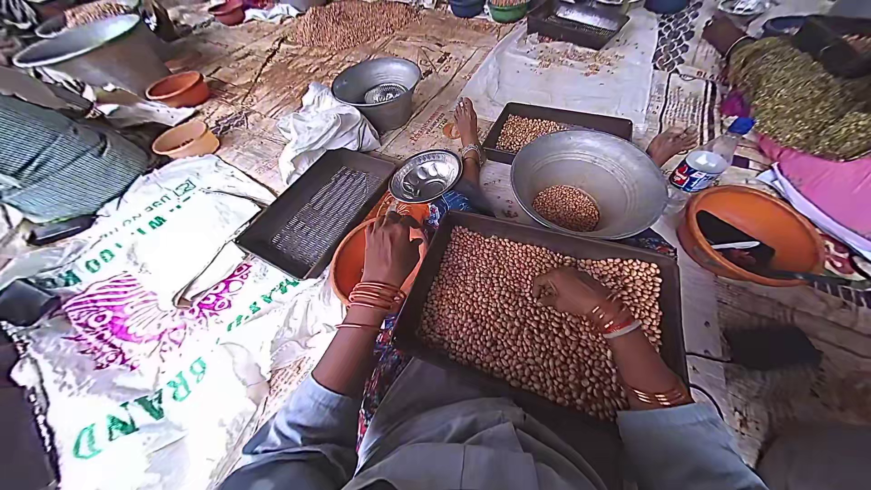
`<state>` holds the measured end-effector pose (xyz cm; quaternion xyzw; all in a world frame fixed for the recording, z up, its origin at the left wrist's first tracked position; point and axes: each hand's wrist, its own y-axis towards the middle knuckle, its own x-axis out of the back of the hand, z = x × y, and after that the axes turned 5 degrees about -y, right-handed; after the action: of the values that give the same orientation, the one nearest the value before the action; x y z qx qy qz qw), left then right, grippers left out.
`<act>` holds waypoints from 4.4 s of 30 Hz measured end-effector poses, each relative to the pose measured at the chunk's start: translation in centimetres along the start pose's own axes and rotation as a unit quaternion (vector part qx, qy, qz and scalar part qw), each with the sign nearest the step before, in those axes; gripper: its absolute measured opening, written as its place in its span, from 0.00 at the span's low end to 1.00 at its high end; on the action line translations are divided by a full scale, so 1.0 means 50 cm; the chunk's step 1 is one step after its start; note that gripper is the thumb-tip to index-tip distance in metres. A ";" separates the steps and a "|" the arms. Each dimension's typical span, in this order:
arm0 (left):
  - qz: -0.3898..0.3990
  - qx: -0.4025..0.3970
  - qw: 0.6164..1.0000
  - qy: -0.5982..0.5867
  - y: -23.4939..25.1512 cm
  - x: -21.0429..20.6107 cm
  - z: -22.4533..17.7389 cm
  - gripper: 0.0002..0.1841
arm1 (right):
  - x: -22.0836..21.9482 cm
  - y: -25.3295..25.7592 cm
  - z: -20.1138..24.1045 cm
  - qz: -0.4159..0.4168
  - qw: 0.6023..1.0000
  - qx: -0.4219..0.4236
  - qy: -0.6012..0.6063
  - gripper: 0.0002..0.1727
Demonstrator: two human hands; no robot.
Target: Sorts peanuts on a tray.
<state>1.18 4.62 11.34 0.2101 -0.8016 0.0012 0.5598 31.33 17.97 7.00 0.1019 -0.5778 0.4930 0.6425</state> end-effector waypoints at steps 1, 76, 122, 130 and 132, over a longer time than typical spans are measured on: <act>0.004 -0.008 1.000 -0.005 -0.002 0.000 -0.002 0.12 | 0.001 0.001 0.002 0.004 1.000 0.000 -0.007 0.13; 0.504 0.011 0.667 -0.549 -0.105 -0.144 -0.104 0.06 | 0.067 -0.097 0.207 -0.068 0.997 0.013 0.037 0.17; 0.251 -0.268 0.924 -0.104 0.032 -0.280 -0.310 0.11 | 0.032 -0.108 -0.117 -0.070 0.987 -0.120 -0.080 0.11; 0.229 -0.307 0.919 -0.091 0.040 -0.339 -0.306 0.08 | 0.002 -0.088 -0.131 -0.095 0.979 -0.111 -0.140 0.08; 0.237 -0.301 0.920 -0.087 0.039 -0.343 -0.306 0.09 | -0.007 -0.083 -0.130 -0.072 0.979 -0.115 -0.151 0.08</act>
<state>19.16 15.79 2.10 -0.1654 -0.8359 -0.1257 0.5081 38.67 20.32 6.52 0.1419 -0.7118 0.3545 0.5895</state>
